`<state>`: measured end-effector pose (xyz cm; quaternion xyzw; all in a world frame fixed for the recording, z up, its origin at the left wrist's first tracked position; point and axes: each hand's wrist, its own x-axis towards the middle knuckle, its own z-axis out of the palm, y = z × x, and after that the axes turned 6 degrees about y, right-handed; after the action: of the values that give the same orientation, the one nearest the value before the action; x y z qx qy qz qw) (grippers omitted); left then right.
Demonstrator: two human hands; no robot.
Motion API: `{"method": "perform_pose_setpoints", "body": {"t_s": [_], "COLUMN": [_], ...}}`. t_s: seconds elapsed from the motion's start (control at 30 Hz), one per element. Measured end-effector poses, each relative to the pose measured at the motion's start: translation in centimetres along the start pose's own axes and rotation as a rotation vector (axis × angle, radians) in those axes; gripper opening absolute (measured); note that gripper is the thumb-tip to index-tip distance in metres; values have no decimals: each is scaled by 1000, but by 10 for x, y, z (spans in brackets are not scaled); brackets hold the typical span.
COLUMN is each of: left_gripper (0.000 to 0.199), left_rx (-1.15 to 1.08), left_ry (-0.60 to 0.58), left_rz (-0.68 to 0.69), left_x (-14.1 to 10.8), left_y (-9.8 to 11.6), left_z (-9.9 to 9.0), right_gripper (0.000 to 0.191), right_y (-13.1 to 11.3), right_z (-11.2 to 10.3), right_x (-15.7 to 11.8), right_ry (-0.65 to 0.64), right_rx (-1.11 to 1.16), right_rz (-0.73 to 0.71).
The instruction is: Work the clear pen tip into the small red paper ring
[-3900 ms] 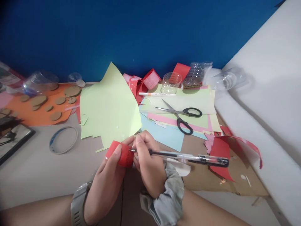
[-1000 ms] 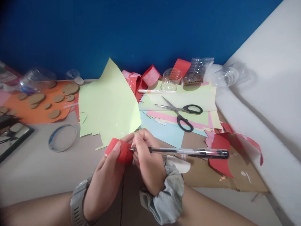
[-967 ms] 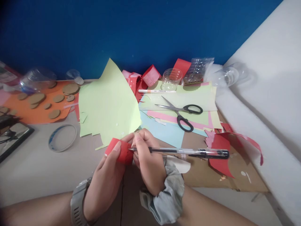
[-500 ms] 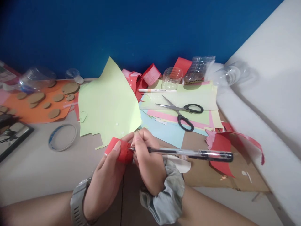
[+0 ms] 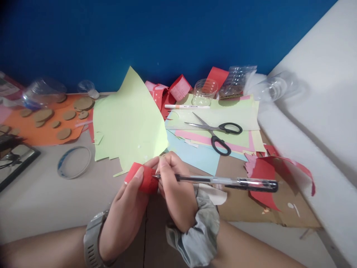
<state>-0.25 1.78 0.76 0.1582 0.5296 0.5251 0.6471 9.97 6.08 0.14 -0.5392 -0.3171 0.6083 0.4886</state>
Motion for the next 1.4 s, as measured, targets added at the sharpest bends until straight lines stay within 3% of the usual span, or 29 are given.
{"method": "perform_pose_setpoints", "body": {"t_s": [0.27, 0.6, 0.83, 1.03, 1.4], "left_gripper": [49, 51, 41, 46, 40], "left_rx": [100, 104, 36, 58, 15], "left_ry": [100, 90, 3, 44, -2], "left_rz": [-35, -36, 10, 1, 9], "left_x": [0, 0, 0, 0, 3], "left_y": [-3, -2, 3, 2, -1], "left_z": [-5, -4, -1, -1, -2], "right_gripper": [48, 46, 45, 45, 43], "right_y": [-1, 1, 3, 2, 3], "right_z": [1, -1, -2, -1, -2], "right_x": [-1, 0, 2, 1, 2], "right_ry": [9, -8, -24, -15, -43], "right_rx": [40, 33, 9, 37, 36], "right_rz": [33, -6, -16, -14, -19]}}
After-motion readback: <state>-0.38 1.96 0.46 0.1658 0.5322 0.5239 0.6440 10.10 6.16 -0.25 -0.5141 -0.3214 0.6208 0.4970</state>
